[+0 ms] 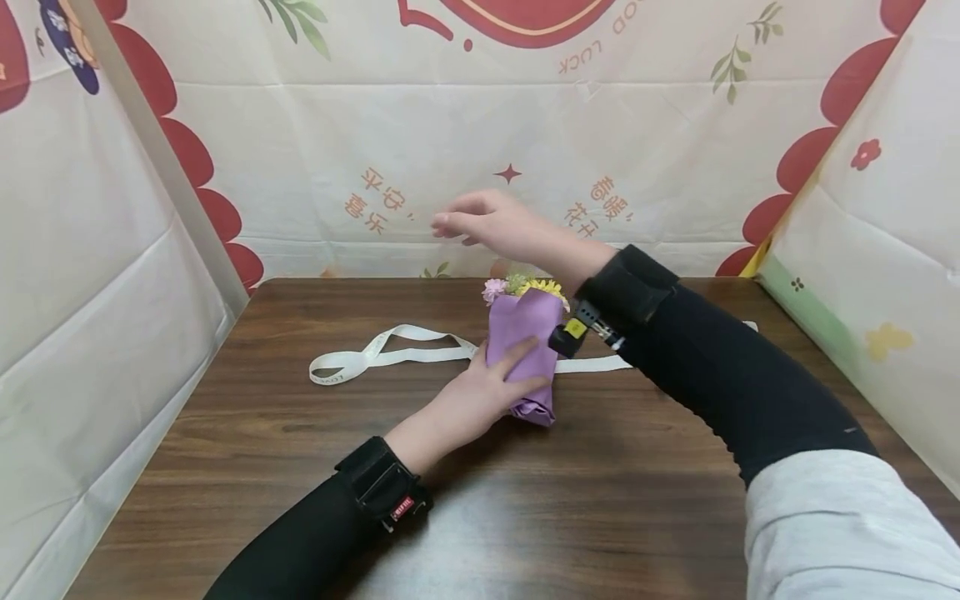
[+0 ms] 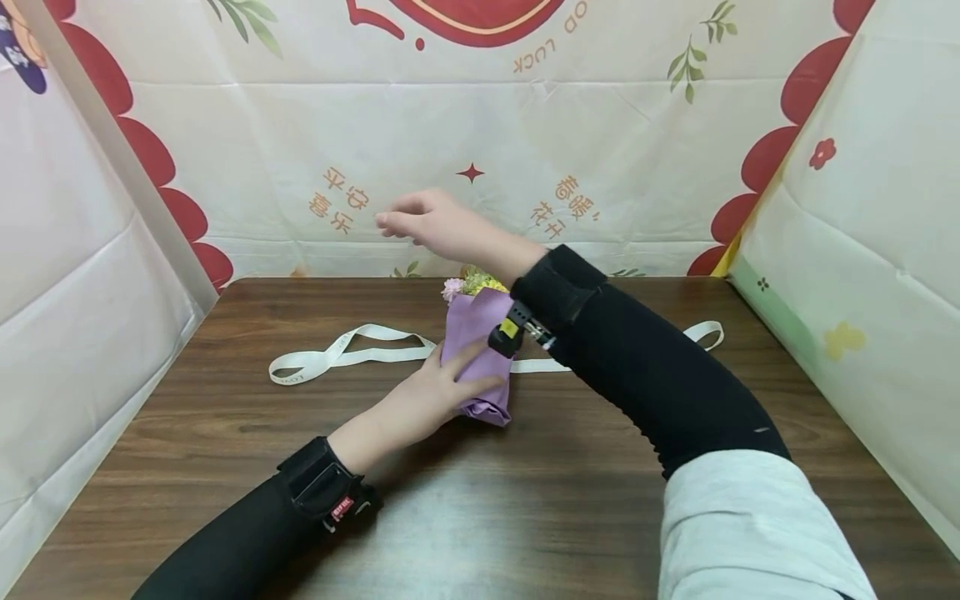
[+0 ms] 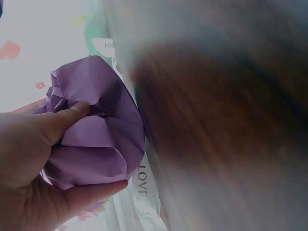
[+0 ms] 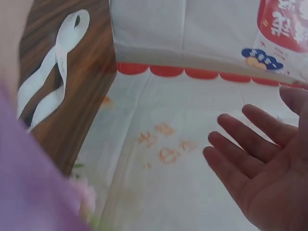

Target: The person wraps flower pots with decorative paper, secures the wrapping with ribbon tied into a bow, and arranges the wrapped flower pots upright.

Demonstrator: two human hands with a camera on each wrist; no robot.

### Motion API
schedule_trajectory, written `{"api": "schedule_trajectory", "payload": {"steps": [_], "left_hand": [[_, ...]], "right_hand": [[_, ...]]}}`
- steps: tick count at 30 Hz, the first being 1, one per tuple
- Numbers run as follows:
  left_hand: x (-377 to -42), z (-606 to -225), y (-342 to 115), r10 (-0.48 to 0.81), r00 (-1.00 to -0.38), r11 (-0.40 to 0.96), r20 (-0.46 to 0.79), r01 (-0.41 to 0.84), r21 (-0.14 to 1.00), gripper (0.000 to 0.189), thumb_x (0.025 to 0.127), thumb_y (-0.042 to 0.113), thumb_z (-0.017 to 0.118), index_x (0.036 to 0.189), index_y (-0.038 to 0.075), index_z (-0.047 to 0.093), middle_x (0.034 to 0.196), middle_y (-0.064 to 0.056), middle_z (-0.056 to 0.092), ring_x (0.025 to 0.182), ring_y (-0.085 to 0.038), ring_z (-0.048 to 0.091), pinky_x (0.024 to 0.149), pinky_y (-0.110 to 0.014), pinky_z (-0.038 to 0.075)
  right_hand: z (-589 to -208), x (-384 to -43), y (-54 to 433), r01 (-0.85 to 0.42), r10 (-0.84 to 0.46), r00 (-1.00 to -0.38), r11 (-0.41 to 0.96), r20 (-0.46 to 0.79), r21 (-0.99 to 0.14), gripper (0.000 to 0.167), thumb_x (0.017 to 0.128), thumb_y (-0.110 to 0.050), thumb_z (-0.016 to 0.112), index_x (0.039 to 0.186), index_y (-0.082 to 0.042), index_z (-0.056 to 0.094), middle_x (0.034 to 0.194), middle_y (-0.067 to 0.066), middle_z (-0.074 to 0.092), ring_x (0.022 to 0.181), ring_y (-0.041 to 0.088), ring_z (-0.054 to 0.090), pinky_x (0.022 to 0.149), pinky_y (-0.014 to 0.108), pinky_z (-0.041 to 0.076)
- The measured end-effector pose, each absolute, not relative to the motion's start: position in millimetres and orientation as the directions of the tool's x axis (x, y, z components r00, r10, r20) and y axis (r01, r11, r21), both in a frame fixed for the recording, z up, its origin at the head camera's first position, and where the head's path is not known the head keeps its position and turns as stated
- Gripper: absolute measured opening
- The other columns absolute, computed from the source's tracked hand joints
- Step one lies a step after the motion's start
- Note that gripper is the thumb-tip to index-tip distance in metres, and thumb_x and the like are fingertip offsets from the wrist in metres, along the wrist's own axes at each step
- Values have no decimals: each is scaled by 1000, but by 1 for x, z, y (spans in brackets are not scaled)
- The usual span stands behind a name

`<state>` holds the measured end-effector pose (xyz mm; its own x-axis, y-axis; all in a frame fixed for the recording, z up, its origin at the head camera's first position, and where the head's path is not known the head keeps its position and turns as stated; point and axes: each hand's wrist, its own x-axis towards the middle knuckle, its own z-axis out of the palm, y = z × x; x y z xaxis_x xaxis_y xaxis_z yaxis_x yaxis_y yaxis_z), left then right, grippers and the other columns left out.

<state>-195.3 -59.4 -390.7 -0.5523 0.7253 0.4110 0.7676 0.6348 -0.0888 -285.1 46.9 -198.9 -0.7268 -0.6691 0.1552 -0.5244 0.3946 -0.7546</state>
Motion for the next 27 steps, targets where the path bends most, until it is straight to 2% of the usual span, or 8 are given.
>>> {"api": "schedule_trajectory", "payload": {"steps": [2, 7, 10, 14, 16, 20, 23, 27], "left_hand": [[-196, -391, -61, 717, -562, 636, 412, 770, -57, 42, 96, 15, 61, 134, 33, 58, 156, -12, 29, 117, -64, 40, 82, -55, 53], [-198, -393, -62, 706, -569, 629, 422, 777, -3, 45, 94, 14, 64, 134, 32, 58, 156, -12, 28, 121, -60, 39, 89, -54, 50], [-200, -395, -63, 704, -562, 625, 434, 781, -4, 46, 93, 14, 66, 135, 32, 58, 156, -12, 28, 122, -58, 41, 91, -54, 49], [-201, -395, -62, 702, -553, 620, 450, 785, -2, 47, 92, 13, 66, 135, 30, 58, 155, -14, 30, 121, -58, 42, 90, -55, 49], [-202, -395, -61, 703, -551, 617, 450, 787, 1, 47, 92, 13, 66, 135, 29, 57, 155, -14, 30, 120, -59, 42, 89, -56, 50], [-203, -393, -59, 692, -571, 630, 441, 777, 19, 49, 90, 14, 69, 136, 29, 57, 156, -14, 29, 120, -60, 42, 92, -57, 48], [-205, -393, -57, 681, -588, 643, 437, 766, 28, 52, 88, 16, 73, 136, 28, 57, 156, -14, 29, 121, -58, 42, 96, -57, 44], [-207, -393, -52, 690, -579, 633, 435, 773, 25, 51, 87, 17, 74, 135, 27, 58, 155, -15, 30, 124, -55, 42, 100, -56, 41]], "right_hand": [[-200, -283, 63, -506, -613, -768, 399, 188, -765, 33, 101, -28, 52, 122, -4, 64, 118, 11, 67, 109, 18, 60, 95, 34, 47], [-213, -279, 108, -477, -447, -853, 456, 270, -752, 30, 100, -30, 55, 109, -4, 67, 107, 12, 68, 99, 20, 60, 90, 37, 46], [-230, -277, 134, -483, -373, -871, 526, 321, -700, 26, 100, -27, 55, 105, -4, 66, 99, 12, 66, 92, 21, 59, 82, 37, 47], [-253, -276, 164, -489, -338, -872, 653, 354, -579, 19, 98, -20, 57, 103, -4, 66, 92, 11, 65, 83, 22, 58, 73, 37, 46], [-265, -278, 179, -468, -345, -883, 708, 319, -528, 17, 95, -17, 59, 100, -3, 68, 89, 11, 66, 79, 22, 58, 70, 37, 47], [-299, -290, 203, -391, -400, -911, 754, 103, -527, 15, 92, -14, 64, 97, -3, 72, 89, 10, 69, 81, 23, 61, 73, 39, 50], [-332, -300, 213, -380, -474, -879, 759, -50, -528, 17, 88, -15, 70, 98, -1, 73, 92, 9, 70, 84, 24, 63, 77, 41, 52], [-368, -305, 218, -387, -498, -857, 790, -132, -475, 23, 82, -21, 78, 94, -3, 73, 88, 4, 69, 82, 21, 62, 76, 38, 51]]}}
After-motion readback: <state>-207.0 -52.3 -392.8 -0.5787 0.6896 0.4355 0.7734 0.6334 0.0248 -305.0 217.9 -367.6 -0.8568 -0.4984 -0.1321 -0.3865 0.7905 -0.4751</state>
